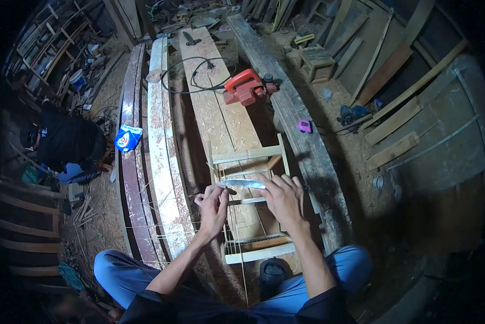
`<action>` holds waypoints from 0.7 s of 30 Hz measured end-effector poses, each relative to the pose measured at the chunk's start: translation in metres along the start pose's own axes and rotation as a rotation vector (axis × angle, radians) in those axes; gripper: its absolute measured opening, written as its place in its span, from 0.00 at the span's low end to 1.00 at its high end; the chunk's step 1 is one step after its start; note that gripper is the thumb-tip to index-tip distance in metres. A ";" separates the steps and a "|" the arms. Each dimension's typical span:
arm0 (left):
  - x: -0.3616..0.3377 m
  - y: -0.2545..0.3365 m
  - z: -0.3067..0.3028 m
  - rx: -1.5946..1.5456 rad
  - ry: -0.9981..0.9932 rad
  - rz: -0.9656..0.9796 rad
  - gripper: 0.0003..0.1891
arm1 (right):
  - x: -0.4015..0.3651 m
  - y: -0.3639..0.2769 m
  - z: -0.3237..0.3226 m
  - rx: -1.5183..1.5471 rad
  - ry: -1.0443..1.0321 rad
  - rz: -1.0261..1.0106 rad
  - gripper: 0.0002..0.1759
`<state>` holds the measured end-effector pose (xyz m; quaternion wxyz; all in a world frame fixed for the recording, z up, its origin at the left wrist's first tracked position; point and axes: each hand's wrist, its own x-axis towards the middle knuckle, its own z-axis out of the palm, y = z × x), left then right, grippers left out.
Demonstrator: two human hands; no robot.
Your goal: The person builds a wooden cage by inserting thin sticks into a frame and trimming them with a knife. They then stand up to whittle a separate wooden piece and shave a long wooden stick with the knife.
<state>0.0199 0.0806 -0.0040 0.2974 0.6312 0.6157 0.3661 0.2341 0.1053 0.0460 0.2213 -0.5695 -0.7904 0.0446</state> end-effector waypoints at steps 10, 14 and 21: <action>-0.002 0.013 0.000 0.060 -0.042 0.023 0.12 | 0.018 -0.026 0.015 0.062 -0.014 -0.118 0.22; -0.001 0.009 0.000 0.042 0.007 0.001 0.10 | 0.022 -0.025 0.033 0.034 0.003 -0.145 0.23; 0.003 0.003 -0.003 -0.008 -0.042 0.002 0.11 | 0.018 -0.012 0.028 0.030 0.063 -0.145 0.23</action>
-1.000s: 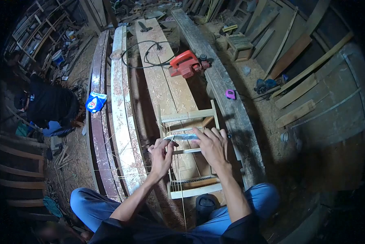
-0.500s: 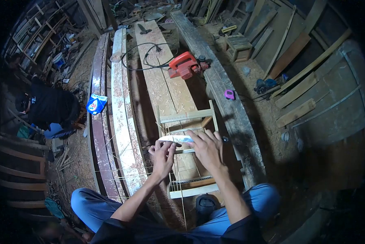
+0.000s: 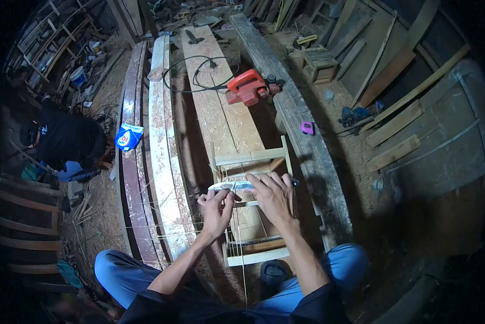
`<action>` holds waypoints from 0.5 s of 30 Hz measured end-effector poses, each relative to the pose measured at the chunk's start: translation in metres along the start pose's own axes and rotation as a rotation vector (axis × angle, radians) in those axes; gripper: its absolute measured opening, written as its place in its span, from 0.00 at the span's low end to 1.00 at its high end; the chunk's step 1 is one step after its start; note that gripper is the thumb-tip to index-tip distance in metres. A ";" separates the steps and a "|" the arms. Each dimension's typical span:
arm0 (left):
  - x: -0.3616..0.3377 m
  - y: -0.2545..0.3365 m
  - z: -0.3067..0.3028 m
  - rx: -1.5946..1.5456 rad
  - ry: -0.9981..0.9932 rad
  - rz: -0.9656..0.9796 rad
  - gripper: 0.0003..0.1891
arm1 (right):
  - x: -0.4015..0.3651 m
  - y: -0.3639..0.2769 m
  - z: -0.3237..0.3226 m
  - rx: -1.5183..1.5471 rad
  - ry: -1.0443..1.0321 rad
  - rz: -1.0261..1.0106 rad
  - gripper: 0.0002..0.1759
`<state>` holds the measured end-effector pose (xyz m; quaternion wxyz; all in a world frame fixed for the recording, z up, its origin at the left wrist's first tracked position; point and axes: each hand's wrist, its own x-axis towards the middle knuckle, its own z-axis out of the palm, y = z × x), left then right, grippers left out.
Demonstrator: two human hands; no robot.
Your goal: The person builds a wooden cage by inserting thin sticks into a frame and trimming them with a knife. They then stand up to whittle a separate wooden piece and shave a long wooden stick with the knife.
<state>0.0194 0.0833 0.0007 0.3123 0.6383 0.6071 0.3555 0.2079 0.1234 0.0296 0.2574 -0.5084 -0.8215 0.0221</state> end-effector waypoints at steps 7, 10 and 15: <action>0.002 -0.007 0.011 0.017 0.040 0.033 0.10 | -0.007 0.005 -0.009 -0.012 -0.058 0.089 0.21; -0.006 -0.013 0.001 -0.025 0.135 0.050 0.07 | -0.008 0.045 -0.047 -0.125 0.017 0.264 0.18; -0.004 -0.014 0.010 -0.027 0.109 0.048 0.07 | -0.017 0.030 -0.058 -0.071 -0.006 0.278 0.18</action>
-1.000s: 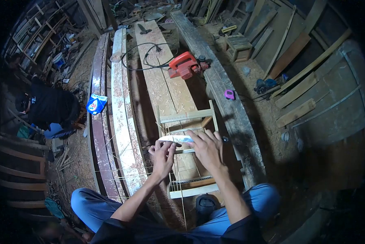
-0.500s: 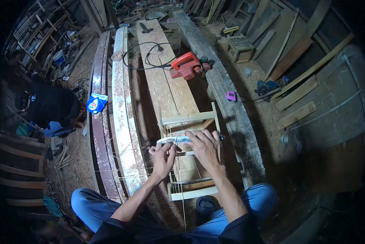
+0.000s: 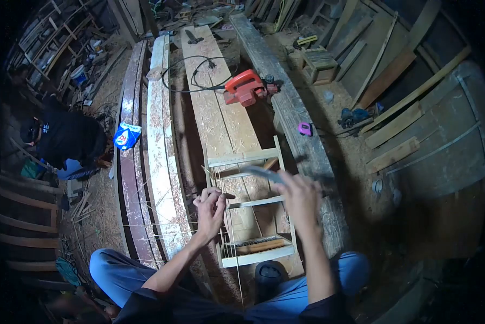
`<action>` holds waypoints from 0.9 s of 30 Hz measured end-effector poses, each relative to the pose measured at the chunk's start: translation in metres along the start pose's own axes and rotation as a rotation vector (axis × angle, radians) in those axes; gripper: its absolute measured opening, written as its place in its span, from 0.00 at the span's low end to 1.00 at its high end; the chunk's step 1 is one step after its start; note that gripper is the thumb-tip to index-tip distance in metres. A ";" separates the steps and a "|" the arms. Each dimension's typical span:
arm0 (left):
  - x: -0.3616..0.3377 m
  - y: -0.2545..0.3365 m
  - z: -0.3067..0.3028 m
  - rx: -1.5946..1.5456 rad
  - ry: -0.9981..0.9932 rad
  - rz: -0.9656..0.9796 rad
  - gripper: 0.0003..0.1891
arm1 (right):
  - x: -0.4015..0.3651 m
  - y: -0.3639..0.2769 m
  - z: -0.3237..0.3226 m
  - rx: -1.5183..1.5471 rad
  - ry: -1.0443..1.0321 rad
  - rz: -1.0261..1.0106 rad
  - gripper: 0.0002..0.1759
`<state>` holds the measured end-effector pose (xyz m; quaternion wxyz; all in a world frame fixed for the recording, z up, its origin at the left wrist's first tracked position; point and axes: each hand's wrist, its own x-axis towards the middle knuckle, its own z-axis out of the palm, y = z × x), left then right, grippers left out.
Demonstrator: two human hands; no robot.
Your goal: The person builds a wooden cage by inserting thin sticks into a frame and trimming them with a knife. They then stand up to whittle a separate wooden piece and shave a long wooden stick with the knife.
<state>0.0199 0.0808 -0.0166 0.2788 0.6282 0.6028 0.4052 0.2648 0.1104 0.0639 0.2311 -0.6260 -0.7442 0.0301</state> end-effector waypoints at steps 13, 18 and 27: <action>0.009 0.012 -0.024 -0.188 -0.157 -0.026 0.24 | -0.016 -0.045 0.044 0.447 -0.127 0.261 0.19; 0.010 0.014 -0.024 -0.060 -0.208 -0.066 0.32 | -0.021 -0.056 0.058 0.551 -0.137 0.204 0.21; 0.010 0.006 -0.022 -0.133 -0.137 -0.049 0.32 | -0.027 -0.064 0.067 0.706 -0.086 0.249 0.25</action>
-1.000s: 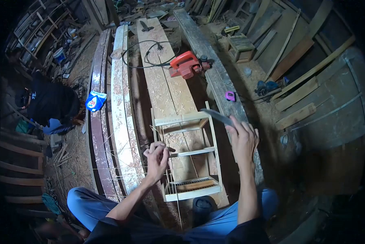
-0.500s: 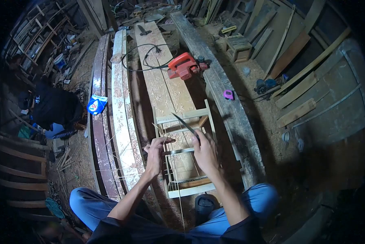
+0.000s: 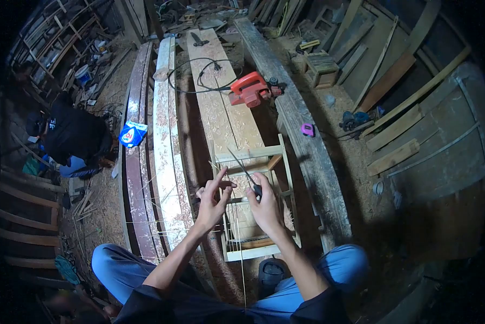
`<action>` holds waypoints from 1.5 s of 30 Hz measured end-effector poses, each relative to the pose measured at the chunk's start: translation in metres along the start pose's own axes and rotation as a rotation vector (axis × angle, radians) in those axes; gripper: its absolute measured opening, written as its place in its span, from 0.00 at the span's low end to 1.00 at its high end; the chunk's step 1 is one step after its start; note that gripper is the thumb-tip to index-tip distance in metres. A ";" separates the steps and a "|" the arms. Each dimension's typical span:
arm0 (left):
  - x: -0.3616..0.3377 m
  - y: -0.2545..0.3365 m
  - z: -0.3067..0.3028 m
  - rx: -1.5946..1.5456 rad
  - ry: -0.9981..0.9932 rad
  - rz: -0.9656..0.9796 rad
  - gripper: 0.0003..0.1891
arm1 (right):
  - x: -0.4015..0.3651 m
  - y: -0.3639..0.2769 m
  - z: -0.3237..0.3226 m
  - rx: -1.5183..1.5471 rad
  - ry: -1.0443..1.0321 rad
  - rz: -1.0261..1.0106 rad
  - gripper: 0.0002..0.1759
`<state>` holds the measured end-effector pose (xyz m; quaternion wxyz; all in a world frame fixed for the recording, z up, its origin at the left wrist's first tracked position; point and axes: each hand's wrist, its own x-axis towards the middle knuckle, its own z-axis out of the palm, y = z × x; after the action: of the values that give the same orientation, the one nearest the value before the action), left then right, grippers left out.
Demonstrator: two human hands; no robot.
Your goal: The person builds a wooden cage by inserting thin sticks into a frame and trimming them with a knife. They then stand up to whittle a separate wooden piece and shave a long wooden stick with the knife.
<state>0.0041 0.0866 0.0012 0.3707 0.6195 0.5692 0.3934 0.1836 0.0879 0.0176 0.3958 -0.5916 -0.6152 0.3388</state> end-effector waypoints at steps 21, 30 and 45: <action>0.003 -0.013 0.016 0.102 0.142 0.006 0.17 | 0.003 -0.023 0.004 -0.329 0.007 -0.297 0.18; 0.003 -0.005 0.025 0.089 0.207 -0.026 0.07 | 0.016 -0.007 0.011 -0.313 -0.044 -0.262 0.18; 0.004 0.005 0.021 0.086 0.159 -0.045 0.08 | 0.029 -0.001 0.005 -0.381 -0.062 -0.302 0.16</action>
<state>0.0257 0.0898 -0.0029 0.3059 0.5888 0.6270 0.4082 0.1794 0.1173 0.0190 0.3040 -0.5464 -0.7613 0.1717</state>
